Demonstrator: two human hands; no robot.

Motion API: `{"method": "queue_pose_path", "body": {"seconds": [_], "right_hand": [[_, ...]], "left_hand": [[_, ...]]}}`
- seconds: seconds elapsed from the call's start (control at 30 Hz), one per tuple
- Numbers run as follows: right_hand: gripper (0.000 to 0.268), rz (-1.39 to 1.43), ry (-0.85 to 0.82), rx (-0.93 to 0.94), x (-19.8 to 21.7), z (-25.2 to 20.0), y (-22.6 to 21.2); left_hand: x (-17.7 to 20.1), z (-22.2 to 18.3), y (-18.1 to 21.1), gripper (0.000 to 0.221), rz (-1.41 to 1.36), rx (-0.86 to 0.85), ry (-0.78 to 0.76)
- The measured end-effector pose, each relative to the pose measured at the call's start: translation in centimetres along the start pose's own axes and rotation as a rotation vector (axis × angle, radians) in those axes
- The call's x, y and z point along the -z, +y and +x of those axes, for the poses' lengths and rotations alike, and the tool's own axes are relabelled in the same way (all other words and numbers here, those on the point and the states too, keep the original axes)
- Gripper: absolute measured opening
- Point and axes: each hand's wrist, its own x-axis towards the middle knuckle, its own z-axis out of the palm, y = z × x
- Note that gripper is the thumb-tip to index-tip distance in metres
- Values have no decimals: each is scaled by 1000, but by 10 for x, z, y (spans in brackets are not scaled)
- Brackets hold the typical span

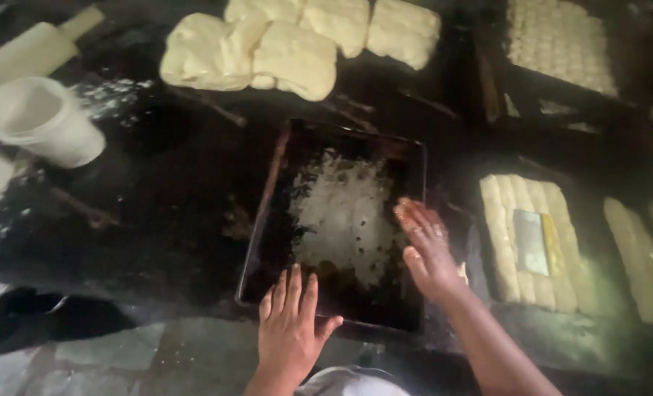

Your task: Shaping individual pieces of dough and arranging them on a tray for baking.

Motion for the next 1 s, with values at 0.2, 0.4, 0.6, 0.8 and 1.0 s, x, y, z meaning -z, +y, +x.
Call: {"method": "queue_pose_path", "body": {"seconds": [0.2,0.4,0.6,0.8,1.0], "right_hand": [[67,156,-141,61,2,-25,14],[58,347,109,-656,25,-101,91],[69,-592,73,-896,128,-54,116],[73,-470,113,-917,112,-65,184],[57,220,327,-926,137,-119,245]], "left_hand": [[-20,-9,3,82,91,37,35],[-28,-4,3,87,150,128,-62],[-24,-8,-2,79,174,142,-35],[-31,16,24,58,-11,72,176],[-31,56,151,52,-107,8,212]]}}
